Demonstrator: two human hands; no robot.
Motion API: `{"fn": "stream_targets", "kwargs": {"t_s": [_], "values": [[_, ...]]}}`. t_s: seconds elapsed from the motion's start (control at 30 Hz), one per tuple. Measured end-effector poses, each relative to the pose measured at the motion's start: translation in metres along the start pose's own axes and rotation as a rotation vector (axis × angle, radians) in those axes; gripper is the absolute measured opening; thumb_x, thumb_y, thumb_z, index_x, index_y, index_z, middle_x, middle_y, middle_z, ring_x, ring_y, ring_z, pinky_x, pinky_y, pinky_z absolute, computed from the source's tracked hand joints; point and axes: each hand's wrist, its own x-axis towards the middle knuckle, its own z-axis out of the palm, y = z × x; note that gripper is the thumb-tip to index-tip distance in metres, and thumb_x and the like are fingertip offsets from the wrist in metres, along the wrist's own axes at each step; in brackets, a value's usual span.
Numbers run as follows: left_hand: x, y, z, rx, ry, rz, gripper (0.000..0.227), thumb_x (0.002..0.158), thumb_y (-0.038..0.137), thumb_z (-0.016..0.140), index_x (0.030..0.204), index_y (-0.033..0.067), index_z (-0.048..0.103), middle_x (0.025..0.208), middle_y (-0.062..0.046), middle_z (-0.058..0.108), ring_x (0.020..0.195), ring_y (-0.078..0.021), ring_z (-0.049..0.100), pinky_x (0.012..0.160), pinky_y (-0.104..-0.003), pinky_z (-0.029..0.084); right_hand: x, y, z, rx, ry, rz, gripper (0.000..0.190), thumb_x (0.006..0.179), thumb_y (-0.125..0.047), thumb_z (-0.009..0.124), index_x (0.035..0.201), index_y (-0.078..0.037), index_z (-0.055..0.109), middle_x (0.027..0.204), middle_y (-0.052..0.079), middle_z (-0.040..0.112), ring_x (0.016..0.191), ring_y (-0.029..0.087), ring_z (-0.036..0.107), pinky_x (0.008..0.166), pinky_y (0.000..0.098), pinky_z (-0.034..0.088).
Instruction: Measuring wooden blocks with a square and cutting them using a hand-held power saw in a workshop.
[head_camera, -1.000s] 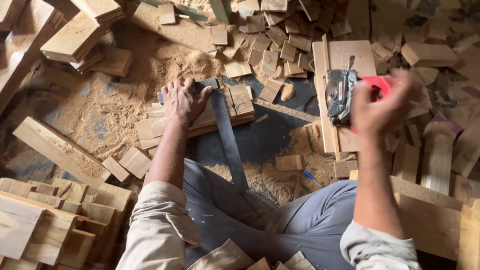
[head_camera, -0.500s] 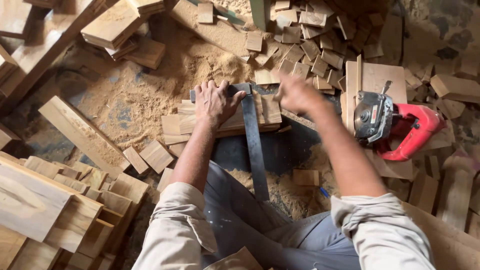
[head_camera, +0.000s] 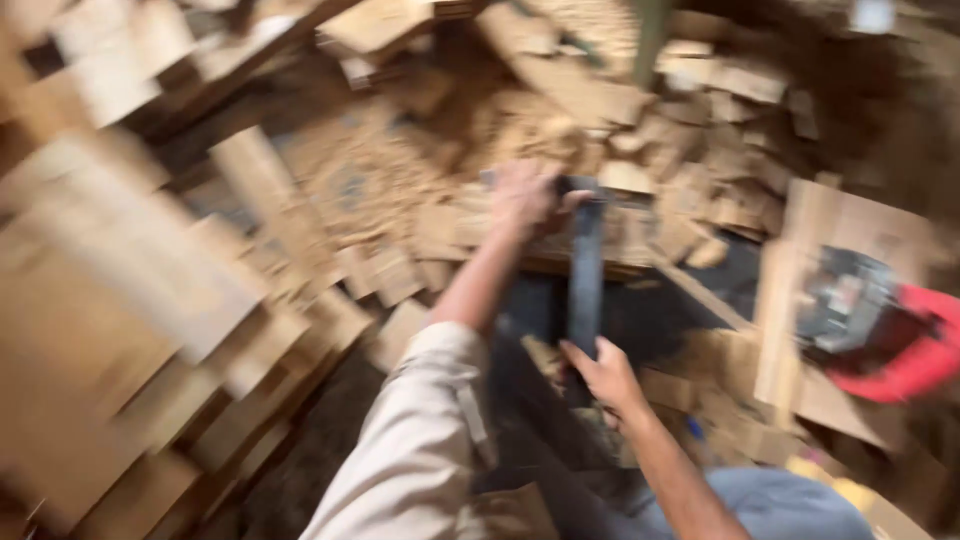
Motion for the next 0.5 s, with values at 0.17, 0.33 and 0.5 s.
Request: {"fn": "stream_targets", "kwargs": {"t_s": [0.17,0.33,0.5], "values": [[0.002,-0.019,0.036,-0.010,0.194,-0.014,0.074,0.083,0.079,0.051,0.127,0.0204,0.065,0.124,-0.017,0.061,0.120,-0.0366,0.054,0.102,-0.053,0.041,0.002,-0.006,0.006,0.242,-0.051,0.294,0.021,0.093,-0.019,0.072,0.090,-0.002,0.060,0.069,0.007,0.059,0.052,0.017,0.054,0.046,0.0350,0.044],[-0.008,-0.022,0.032,0.141,0.103,0.235,0.066,0.079,0.062,0.069,0.136,0.0322,0.052,0.136,-0.006,0.056,0.128,-0.0267,0.055,0.106,-0.052,0.041,0.001,-0.011,-0.028,0.667,-0.056,0.232,0.015,0.102,-0.013,0.065,0.096,-0.006,0.053,0.076,0.005,0.054,0.060,0.015,0.053,0.054,0.0332,0.046],[-0.032,-0.032,0.000,0.320,-0.140,0.367,0.097,0.072,0.076,0.070,0.151,0.0305,0.036,0.132,-0.011,0.054,0.124,-0.0294,0.052,0.100,-0.050,0.040,0.073,0.092,-0.091,0.715,-0.151,0.324,0.026,0.112,-0.025,0.059,0.094,-0.014,0.044,0.082,0.001,0.047,0.071,0.016,0.049,0.069,0.0400,0.047]]}}
